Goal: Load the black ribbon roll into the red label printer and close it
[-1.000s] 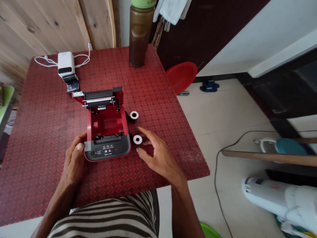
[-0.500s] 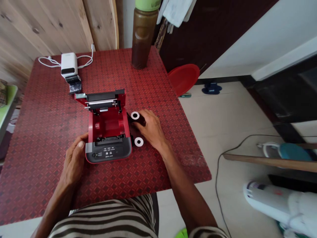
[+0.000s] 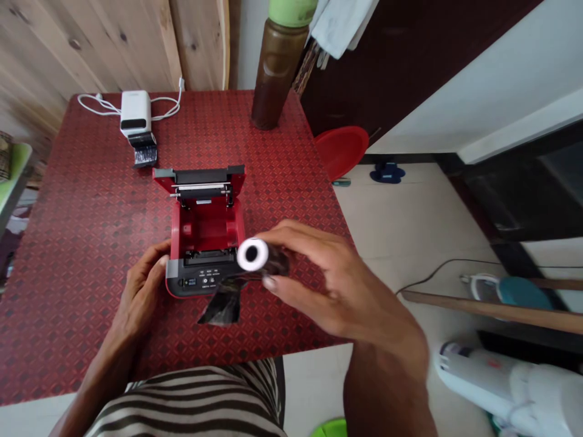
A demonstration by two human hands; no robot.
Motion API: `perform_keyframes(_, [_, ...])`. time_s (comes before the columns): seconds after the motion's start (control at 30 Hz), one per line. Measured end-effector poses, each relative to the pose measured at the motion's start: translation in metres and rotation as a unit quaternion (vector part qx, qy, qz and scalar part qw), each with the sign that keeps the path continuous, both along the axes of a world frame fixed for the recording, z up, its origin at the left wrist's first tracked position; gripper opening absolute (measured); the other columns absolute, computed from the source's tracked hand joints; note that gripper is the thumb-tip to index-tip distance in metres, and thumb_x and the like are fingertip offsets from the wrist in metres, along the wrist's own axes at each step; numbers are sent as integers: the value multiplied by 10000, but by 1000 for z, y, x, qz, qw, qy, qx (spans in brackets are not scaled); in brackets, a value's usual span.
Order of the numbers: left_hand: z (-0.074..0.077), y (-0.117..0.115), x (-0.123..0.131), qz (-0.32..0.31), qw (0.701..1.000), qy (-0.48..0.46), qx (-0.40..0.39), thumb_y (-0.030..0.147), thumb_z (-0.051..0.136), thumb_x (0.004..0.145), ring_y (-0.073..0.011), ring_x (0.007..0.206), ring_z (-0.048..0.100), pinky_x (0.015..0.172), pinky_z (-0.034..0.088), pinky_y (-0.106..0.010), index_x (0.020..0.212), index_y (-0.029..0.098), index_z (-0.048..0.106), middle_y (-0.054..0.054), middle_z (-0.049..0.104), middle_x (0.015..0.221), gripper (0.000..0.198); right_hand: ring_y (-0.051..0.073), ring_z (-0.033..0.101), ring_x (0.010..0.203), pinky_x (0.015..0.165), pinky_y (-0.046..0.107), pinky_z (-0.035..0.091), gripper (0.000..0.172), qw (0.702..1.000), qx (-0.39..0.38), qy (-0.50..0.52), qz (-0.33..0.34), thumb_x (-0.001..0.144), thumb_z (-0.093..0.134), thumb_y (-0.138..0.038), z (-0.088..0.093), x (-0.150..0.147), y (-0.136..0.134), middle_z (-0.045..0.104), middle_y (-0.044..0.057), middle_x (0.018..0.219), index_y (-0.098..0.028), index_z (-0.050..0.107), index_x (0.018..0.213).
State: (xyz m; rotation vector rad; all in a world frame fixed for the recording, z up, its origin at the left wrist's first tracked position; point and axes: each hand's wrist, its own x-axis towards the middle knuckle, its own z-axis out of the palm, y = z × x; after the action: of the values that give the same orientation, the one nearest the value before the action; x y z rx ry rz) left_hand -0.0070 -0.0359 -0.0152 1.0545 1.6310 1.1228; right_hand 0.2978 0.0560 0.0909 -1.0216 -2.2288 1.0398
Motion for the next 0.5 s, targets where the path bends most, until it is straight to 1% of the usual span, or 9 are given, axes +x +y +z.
perform_keyframes(0.03, [0,0,0,1,1000,2,0,668,674,1072,-391,1296,773,1184,598,-570,1357,311,814,-85,849,1373,478,258,816,1026,900,403,673,293,999,28,-35,15,1035,748,-238,0,-11,2,849,45,1173,-300,781,1319])
perform_keyframes(0.07, [0,0,0,1,1000,3,0,664,673,1071,-392,1297,771,1188,597,-577,1364,309,813,-89,848,1376,481,265,813,1052,933,423,670,289,996,60,-68,15,1050,717,-215,-3,-24,5,852,57,1189,-278,773,1326])
perform_keyframes(0.13, [0,0,0,-1,1000,2,1,657,669,1075,-392,1315,766,1205,589,-589,1380,300,807,-95,843,1394,489,281,794,1123,1009,459,654,287,985,120,-125,1,1067,662,-148,-13,-50,11,851,81,1233,-245,758,1320])
perform_keyframes(0.17, [0,0,0,-4,1000,-1,2,654,667,1078,-390,1328,765,1212,586,-591,1389,294,803,-98,839,1407,495,289,782,1134,1026,467,642,269,977,146,-156,-3,1070,647,-116,-18,-62,13,852,91,1219,-231,760,1286])
perform_keyframes(0.2, [0,0,0,-8,1000,-4,4,654,665,1081,-387,1339,765,1216,584,-591,1395,286,798,-102,836,1419,502,297,770,1140,1031,468,629,253,968,170,-187,-2,1070,635,-86,-22,-73,14,852,100,1198,-221,762,1242])
perform_keyframes(0.27, [0,0,0,-17,1000,-6,8,657,657,1088,-379,1350,770,1212,590,-586,1396,269,790,-109,833,1430,513,308,750,1111,982,449,602,243,947,209,-245,5,1056,625,-28,-27,-91,13,849,116,1133,-208,763,1143])
perform_keyframes(0.37, [0,0,0,-24,1000,-3,12,653,638,1103,-365,1367,773,1212,593,-570,1393,258,784,-115,827,1448,512,308,735,1057,886,417,547,253,923,235,-306,0,1021,647,17,-26,-108,11,838,121,1076,-201,752,1092])
perform_keyframes(0.5, [-1,-2,0,-19,1000,-1,12,634,632,1112,-360,1394,762,1226,579,-568,1419,245,773,-129,814,1470,515,293,743,998,868,401,508,260,910,229,-344,2,1010,642,25,-19,-119,11,831,101,989,-201,748,1082])
